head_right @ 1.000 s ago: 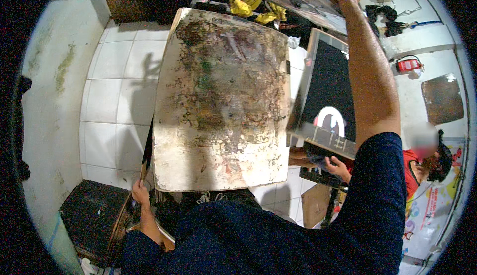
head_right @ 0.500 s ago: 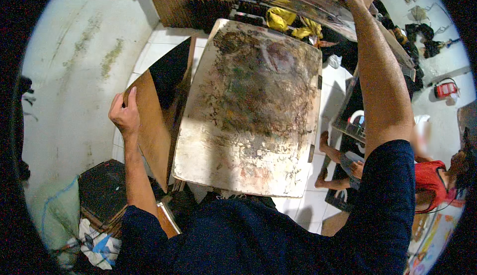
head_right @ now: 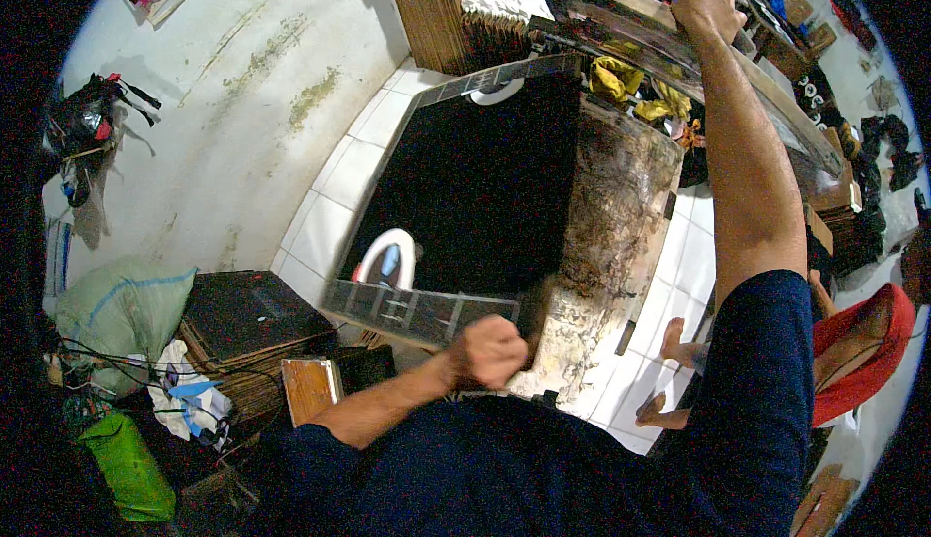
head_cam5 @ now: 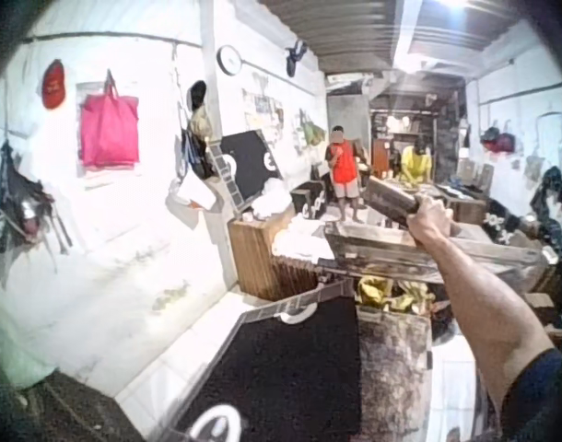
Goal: The person repeatedly places a screen printing frame over black skateboard decks and uses a squeegee to pull ink across the screen, transferring a graphic onto each deck. They handle multiple decks, stacking them after printing.
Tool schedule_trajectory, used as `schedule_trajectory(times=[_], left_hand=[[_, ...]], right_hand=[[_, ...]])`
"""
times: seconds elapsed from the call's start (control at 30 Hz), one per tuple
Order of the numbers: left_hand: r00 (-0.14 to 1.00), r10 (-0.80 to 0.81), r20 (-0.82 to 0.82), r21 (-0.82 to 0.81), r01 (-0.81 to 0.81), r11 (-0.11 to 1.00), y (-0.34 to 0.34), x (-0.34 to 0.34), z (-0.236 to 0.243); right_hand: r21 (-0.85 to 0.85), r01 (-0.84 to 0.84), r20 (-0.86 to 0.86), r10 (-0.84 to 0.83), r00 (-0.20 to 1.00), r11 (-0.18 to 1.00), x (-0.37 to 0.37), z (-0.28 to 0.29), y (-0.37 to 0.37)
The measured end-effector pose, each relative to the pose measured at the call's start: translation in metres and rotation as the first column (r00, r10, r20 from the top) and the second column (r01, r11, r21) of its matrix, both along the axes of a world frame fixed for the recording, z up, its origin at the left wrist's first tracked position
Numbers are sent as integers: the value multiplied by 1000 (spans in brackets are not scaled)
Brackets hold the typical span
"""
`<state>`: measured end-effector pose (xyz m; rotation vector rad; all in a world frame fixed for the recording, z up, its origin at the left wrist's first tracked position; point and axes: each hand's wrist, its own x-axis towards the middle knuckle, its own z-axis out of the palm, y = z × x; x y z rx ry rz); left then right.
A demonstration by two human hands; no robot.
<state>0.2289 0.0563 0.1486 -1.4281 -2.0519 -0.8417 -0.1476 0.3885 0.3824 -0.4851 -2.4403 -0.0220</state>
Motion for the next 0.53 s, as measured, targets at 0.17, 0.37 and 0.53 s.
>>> schedule_trajectory(times=[0.17, 0.37, 0.53], left_hand=[[953, -154, 261, -88, 182, 979, 51, 23, -66], [747, 408, 525, -65, -443, 894, -41, -30, -129], [-265, 942, 206, -360, -916, -179, -272, -69, -235]], right_hand=[[-3, 5, -25, -5, 1000, 1000, -7, -10, 12], [-12, 68, -2, -68, 998, 998, -5, -8, 5], [-20, 68, 9, -68, 998, 997, -11, -9, 15]])
